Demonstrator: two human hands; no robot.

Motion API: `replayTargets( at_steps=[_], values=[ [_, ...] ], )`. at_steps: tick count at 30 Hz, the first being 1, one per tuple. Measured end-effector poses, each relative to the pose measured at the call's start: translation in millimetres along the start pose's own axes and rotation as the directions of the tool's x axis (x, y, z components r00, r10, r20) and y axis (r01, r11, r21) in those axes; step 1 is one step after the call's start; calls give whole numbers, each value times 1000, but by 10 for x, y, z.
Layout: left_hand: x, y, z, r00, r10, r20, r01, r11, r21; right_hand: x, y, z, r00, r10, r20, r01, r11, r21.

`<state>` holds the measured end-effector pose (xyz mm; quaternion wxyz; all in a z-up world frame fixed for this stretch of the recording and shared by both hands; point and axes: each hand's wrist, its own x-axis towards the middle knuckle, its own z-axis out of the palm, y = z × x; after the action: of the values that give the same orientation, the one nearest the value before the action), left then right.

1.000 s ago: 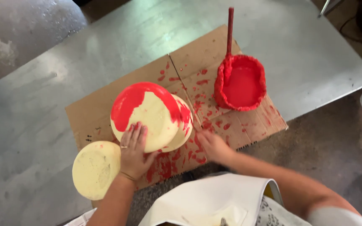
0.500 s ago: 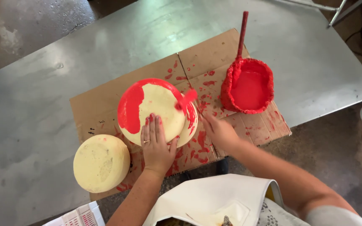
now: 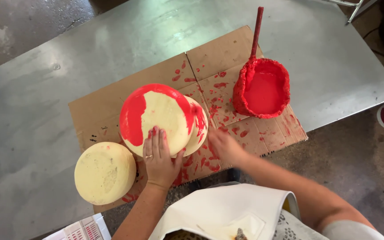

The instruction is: Waxing cheese wheels with red wax using a roller and brush, then organizing them into crates.

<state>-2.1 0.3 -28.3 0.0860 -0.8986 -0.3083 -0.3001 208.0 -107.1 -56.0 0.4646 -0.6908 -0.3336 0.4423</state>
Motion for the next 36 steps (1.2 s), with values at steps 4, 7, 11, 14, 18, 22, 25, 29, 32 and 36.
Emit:
replayTargets(
  at_steps=[4,7,11,14,18,22,25,29,32,36],
  values=[
    [-55,-46,-2,1000,-12,-12,12,1000,-9,-308,519,147,994,75,81,-69,995,-67],
    [-37,-43,-27,1000,-1,-4,1,1000,3,3,157,104,999,-10,35,13,997,-79],
    [29,35,-18,1000,7,9,-7,1000,27,547,-215,-50,971,100,218,-192,871,453],
    [63,60,-43,1000,-2,14,2,1000,10,321,-23,-120,968,139,210,-222,863,454],
    [110,28,-56,999,-31,24,32,999,-19,-356,265,-56,925,281,254,-370,816,445],
    [126,31,-99,998,8,57,1,988,-154,-231,610,-184,979,182,91,-188,980,60],
    [169,29,-159,998,45,35,-36,970,-240,-191,157,-554,993,104,-56,-115,961,-250],
    [9,36,-629,982,129,135,-86,955,-283,-325,-584,-792,989,145,-9,-118,766,-632],
    [-238,-14,-817,998,28,61,-12,969,-248,-50,-766,-747,998,53,25,-13,623,-782],
    [-599,-33,-818,995,-72,64,87,951,-295,644,-1215,-462,974,-211,87,174,438,-882]
  ],
)
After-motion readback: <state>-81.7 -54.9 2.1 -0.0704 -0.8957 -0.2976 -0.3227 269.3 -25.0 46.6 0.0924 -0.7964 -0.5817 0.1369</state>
